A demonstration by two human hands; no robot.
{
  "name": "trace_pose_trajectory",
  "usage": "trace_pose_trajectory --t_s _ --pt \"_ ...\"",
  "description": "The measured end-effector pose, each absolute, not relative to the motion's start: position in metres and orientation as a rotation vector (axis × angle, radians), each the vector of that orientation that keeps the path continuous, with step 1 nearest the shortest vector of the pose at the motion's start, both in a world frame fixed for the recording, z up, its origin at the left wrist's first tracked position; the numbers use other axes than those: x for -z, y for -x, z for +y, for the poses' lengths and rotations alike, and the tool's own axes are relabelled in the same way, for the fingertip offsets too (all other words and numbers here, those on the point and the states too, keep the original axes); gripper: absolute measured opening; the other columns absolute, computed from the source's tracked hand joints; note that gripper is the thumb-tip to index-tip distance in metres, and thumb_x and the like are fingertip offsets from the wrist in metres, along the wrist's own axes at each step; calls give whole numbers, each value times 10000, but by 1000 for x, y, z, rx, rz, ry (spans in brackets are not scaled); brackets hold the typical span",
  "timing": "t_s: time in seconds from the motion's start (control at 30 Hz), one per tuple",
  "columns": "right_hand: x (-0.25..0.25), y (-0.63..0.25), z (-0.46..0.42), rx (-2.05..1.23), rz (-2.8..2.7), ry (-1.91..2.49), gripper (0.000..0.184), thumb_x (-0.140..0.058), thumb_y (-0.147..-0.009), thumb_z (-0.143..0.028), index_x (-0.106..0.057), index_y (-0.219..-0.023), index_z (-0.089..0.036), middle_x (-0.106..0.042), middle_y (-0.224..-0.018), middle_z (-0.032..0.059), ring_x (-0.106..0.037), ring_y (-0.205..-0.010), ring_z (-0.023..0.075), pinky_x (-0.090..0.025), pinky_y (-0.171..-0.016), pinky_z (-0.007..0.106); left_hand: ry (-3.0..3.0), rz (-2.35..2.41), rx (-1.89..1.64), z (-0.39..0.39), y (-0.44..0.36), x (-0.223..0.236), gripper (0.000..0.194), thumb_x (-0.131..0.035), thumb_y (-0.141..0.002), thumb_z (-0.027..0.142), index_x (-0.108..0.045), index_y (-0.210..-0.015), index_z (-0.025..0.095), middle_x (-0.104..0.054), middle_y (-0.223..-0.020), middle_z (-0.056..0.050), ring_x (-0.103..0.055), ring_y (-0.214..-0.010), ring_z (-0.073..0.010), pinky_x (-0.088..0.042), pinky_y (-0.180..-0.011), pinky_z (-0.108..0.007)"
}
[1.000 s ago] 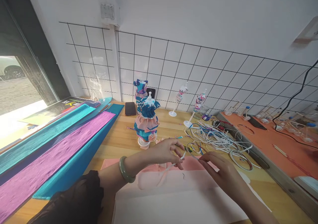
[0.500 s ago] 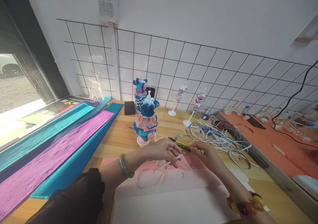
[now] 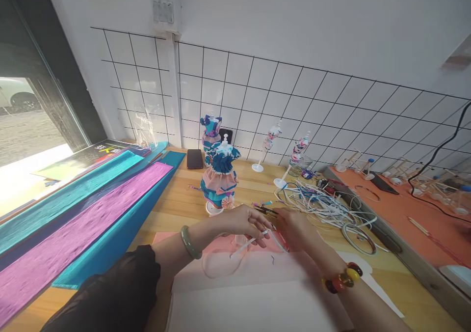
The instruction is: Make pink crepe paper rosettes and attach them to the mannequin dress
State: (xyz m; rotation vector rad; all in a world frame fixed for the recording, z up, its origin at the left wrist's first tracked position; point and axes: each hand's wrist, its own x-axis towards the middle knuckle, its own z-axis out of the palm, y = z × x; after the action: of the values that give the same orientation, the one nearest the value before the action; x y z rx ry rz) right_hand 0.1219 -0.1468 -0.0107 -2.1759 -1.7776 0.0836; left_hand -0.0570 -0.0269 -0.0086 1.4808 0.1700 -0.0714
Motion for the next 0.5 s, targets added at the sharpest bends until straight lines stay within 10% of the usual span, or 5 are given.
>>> trace_pose_trajectory --t_s 0.3,0.5 --pt "20 -136 -199 -562 -1069 1918 335 -405 -812 -416 -526 -992 -160 -595 -785 47 -591 -658 168 -490 -624 307 -1464 204 83 -32 58 6 364 -766 -545 335 -675 -853 163 -675 -706 -21 -650 -650 -156 -497 -664 -297" --pt "6 -102 -225 -786 -838 1786 306 -536 -783 -478 -543 -874 -186 -461 -600 -37 -416 -545 102 -357 -520 229 -1484 228 76 -35 59 4 320 -748 -566 331 -681 -830 163 -670 -663 -14 -629 -648 -136 -476 -661 -270"
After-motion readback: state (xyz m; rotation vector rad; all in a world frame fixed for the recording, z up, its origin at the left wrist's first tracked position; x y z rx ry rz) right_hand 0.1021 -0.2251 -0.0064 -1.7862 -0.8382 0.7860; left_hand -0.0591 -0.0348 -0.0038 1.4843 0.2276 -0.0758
